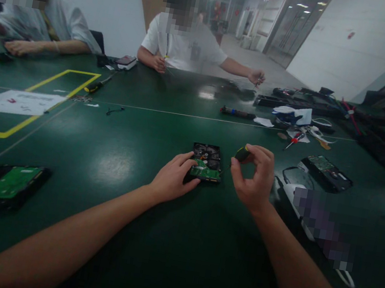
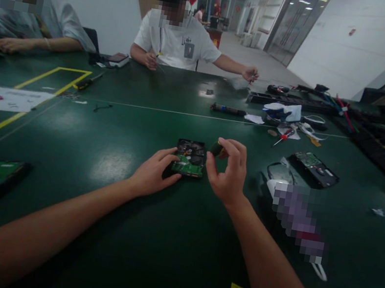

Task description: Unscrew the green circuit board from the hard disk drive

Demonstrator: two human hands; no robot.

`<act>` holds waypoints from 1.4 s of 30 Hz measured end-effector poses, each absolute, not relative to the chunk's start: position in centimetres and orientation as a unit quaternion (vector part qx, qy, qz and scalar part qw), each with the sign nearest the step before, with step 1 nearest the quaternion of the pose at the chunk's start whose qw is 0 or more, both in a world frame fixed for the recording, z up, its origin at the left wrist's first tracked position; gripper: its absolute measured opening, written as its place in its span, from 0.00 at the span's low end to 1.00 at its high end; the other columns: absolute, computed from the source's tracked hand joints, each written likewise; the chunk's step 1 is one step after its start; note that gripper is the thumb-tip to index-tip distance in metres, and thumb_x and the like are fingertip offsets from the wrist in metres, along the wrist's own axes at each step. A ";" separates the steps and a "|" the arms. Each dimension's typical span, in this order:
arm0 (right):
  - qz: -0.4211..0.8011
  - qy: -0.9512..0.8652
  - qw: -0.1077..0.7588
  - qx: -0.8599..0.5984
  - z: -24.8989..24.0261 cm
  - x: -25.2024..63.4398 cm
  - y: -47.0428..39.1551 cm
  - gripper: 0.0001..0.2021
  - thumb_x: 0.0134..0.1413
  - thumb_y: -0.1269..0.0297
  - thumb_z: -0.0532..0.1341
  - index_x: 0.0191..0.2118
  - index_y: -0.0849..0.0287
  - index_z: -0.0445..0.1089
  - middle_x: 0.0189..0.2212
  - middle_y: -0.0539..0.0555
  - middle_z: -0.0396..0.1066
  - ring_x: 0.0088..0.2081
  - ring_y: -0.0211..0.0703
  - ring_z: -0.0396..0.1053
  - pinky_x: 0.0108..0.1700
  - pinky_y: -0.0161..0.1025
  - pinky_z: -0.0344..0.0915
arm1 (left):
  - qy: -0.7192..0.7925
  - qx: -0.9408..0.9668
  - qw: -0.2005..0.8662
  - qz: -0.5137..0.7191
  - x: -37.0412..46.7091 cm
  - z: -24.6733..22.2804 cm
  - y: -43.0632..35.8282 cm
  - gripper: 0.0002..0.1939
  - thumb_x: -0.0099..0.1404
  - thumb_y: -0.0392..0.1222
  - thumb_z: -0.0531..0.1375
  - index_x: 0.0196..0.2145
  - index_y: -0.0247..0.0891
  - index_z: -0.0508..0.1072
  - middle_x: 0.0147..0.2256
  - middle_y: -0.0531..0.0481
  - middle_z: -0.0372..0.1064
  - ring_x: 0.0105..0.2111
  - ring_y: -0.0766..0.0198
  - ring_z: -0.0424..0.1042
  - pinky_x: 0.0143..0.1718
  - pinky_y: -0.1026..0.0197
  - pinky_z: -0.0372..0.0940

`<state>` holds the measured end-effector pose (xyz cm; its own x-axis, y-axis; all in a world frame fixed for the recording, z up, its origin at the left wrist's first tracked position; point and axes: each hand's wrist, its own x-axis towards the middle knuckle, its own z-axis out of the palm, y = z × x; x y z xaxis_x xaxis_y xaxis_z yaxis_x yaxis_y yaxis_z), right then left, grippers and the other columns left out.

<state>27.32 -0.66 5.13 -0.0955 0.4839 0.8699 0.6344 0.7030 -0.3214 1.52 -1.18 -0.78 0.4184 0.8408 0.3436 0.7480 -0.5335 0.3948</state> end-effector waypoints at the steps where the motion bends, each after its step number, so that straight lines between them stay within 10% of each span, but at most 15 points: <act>1: -0.063 -0.737 0.558 -0.376 5.1 27.4 -0.6 0.30 0.57 0.71 0.68 0.63 0.47 0.64 0.51 0.57 0.68 0.44 0.48 0.72 0.40 0.50 0.80 | 0.475 0.837 0.091 0.256 1.5 -0.8 -1.2 0.25 0.70 0.53 0.64 0.59 0.40 0.68 0.69 0.36 0.58 0.68 0.44 0.61 0.66 0.39 0.65; 42: -0.024 -0.743 0.556 -0.371 4.6 27.5 -0.6 0.32 0.58 0.73 0.65 0.65 0.46 0.61 0.54 0.58 0.67 0.47 0.51 0.75 0.43 0.53 0.81 | 0.458 0.846 0.090 0.259 1.5 0.2 -1.6 0.22 0.70 0.46 0.61 0.59 0.39 0.68 0.68 0.34 0.59 0.68 0.43 0.61 0.66 0.38 0.65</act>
<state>27.53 -0.57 4.62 -0.1059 0.5251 0.8444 0.5787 0.7231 -0.3771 1.51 -1.64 0.20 0.4461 0.8216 0.3549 0.7281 -0.5637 0.3899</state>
